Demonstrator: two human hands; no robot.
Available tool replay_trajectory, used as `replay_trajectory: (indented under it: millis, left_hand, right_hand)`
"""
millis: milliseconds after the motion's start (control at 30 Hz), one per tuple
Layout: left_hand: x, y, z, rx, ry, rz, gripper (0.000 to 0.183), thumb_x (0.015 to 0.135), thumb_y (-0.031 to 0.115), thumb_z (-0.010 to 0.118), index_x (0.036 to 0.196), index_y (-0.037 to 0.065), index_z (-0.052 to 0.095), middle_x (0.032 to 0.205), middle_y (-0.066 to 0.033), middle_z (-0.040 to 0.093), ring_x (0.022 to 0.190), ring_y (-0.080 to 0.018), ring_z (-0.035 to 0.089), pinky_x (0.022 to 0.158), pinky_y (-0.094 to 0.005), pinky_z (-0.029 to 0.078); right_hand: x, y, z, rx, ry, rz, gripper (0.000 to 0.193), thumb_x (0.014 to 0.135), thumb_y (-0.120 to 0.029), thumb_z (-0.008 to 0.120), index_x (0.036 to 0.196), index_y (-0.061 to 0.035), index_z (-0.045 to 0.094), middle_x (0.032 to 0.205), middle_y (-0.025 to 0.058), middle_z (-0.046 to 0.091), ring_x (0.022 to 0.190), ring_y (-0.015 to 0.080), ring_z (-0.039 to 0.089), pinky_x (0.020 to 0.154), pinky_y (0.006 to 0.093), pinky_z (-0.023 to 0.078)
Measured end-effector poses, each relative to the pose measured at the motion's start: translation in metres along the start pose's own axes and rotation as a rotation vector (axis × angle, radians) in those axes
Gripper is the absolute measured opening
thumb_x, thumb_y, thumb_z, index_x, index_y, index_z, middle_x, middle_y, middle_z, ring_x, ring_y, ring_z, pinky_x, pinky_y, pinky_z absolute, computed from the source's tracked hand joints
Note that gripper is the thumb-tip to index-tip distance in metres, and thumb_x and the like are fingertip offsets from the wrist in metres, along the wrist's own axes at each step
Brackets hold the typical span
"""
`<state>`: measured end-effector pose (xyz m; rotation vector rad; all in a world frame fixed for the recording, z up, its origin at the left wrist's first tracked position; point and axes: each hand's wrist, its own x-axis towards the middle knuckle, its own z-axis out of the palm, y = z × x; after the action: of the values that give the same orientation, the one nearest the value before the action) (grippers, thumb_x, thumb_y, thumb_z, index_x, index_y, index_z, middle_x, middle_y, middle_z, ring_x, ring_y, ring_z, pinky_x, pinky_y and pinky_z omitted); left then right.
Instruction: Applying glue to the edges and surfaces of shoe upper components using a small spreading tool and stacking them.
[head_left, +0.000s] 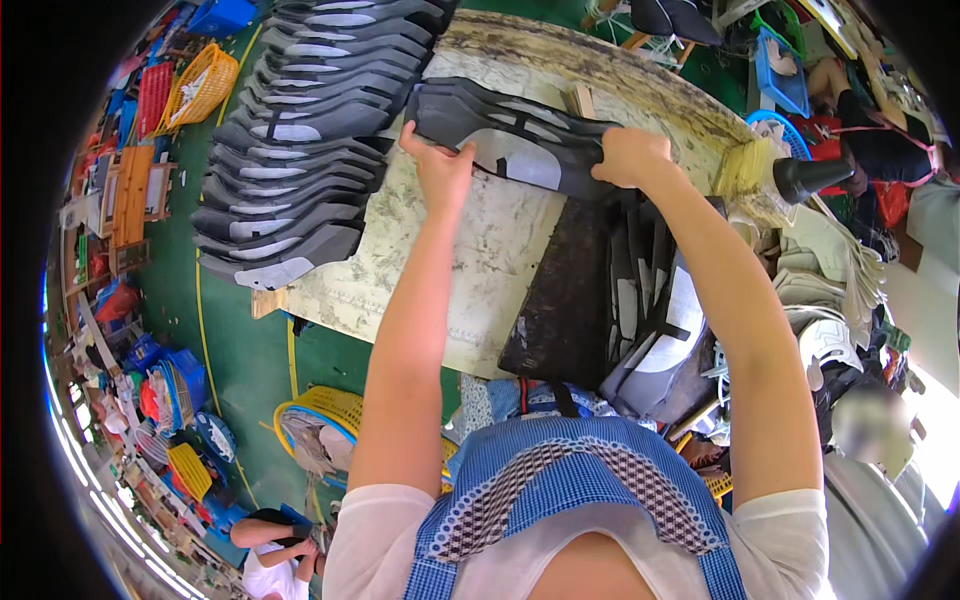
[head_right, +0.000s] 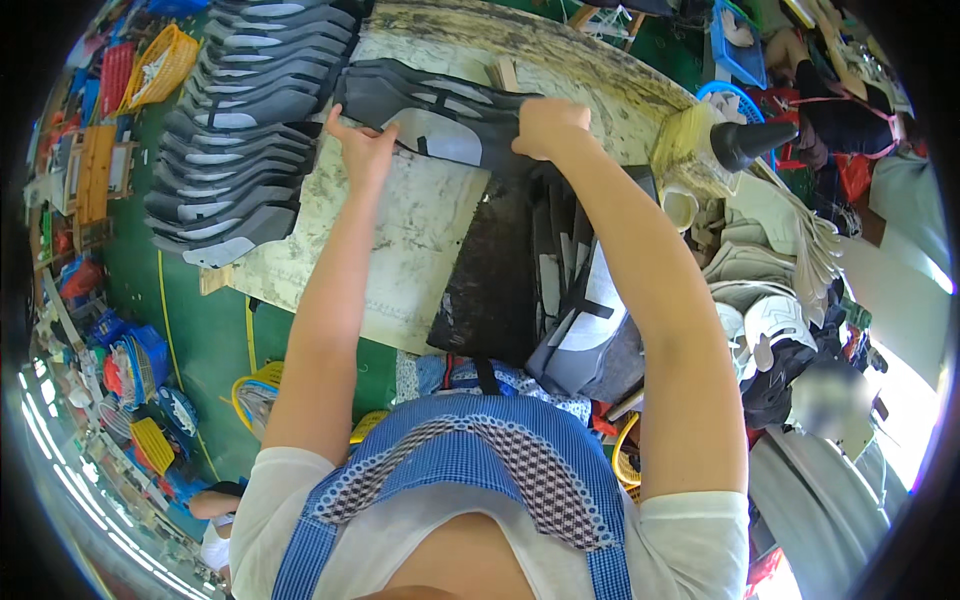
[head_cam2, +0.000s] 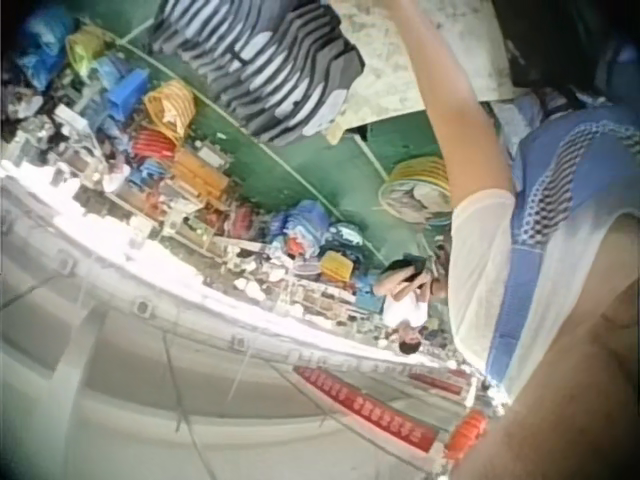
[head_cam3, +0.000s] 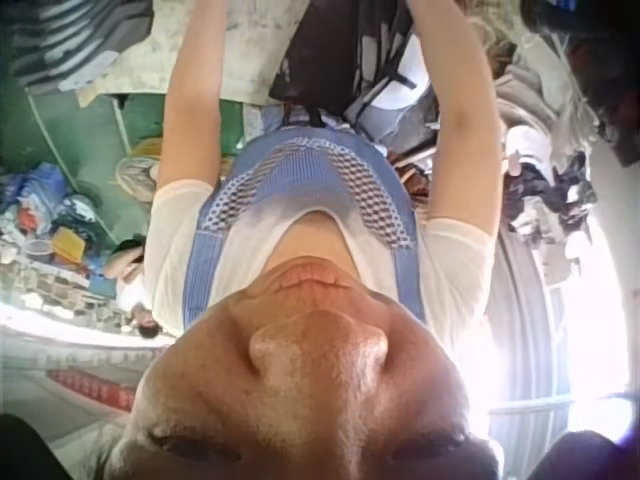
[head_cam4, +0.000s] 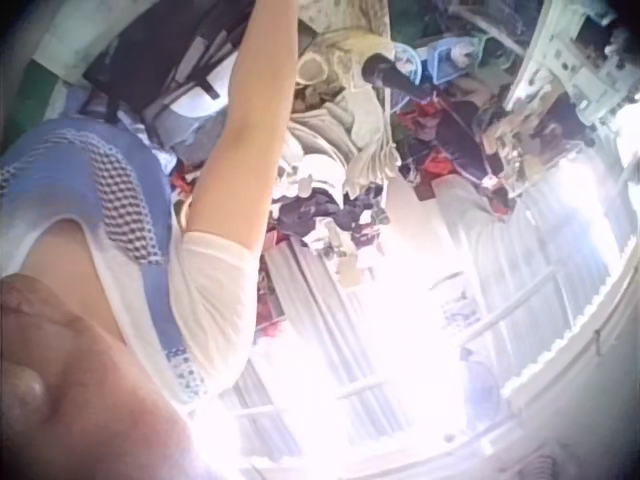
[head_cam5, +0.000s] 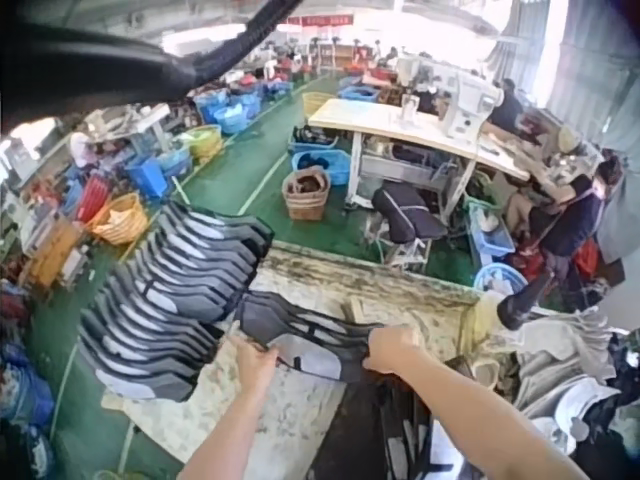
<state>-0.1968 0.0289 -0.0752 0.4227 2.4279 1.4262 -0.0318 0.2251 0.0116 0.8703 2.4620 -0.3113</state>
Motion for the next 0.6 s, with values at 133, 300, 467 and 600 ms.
replay_trajectory:
  millis: [133,300,467,600]
  left_hand:
    - [0.018,-0.029,-0.015,0.207,-0.086,0.011,0.081,0.077,0.025,0.073,0.138,0.006,0.022,0.070,-0.0136,0.065,0.073,-0.0366,0.066,0.072,-0.0435,0.049]
    - [-0.035,0.002,-0.003,0.093,-0.081,0.156,0.054,0.088,0.015,0.064,0.132,0.006,0.035,0.080,-0.0089,0.065,0.074,-0.0211,0.064,0.068,-0.0335,0.049]
    - [-0.173,0.102,0.040,-0.479,-0.882,-0.004,0.034,0.095,0.015,0.063,0.124,0.000,0.056,0.095,-0.0031,0.060,0.088,-0.0099,0.058,0.075,-0.0248,0.048]
    - [-0.213,0.106,0.064,-0.082,-0.921,0.274,0.063,0.080,0.023,0.081,0.129,-0.003,0.051,0.103,-0.0081,0.058,0.093,-0.0141,0.058,0.079,-0.0278,0.050]
  right_hand:
    - [-0.027,0.004,-0.027,-0.120,0.179,-0.006,0.039,0.071,-0.040,0.073,0.095,-0.0098,0.072,0.091,0.0103,0.072,0.087,0.0302,0.070,0.072,0.0423,0.054]
    - [-0.164,0.125,-0.043,1.194,0.696,-0.164,0.009,0.082,-0.006,0.065,0.086,-0.0063,0.056,0.091,0.0052,0.066,0.070,0.0073,0.052,0.065,0.0249,0.045]
    - [-0.223,0.201,0.058,1.168,0.923,0.520,0.028,0.091,-0.028,0.069,0.093,0.0000,0.069,0.075,0.0101,0.071,0.059,0.0105,0.064,0.058,0.0219,0.050]
    - [-0.192,0.172,0.103,0.987,0.946,0.396,0.031,0.091,-0.033,0.068,0.092,-0.0017,0.070,0.068,0.0067,0.069,0.060,0.0133,0.067,0.055,0.0265,0.051]
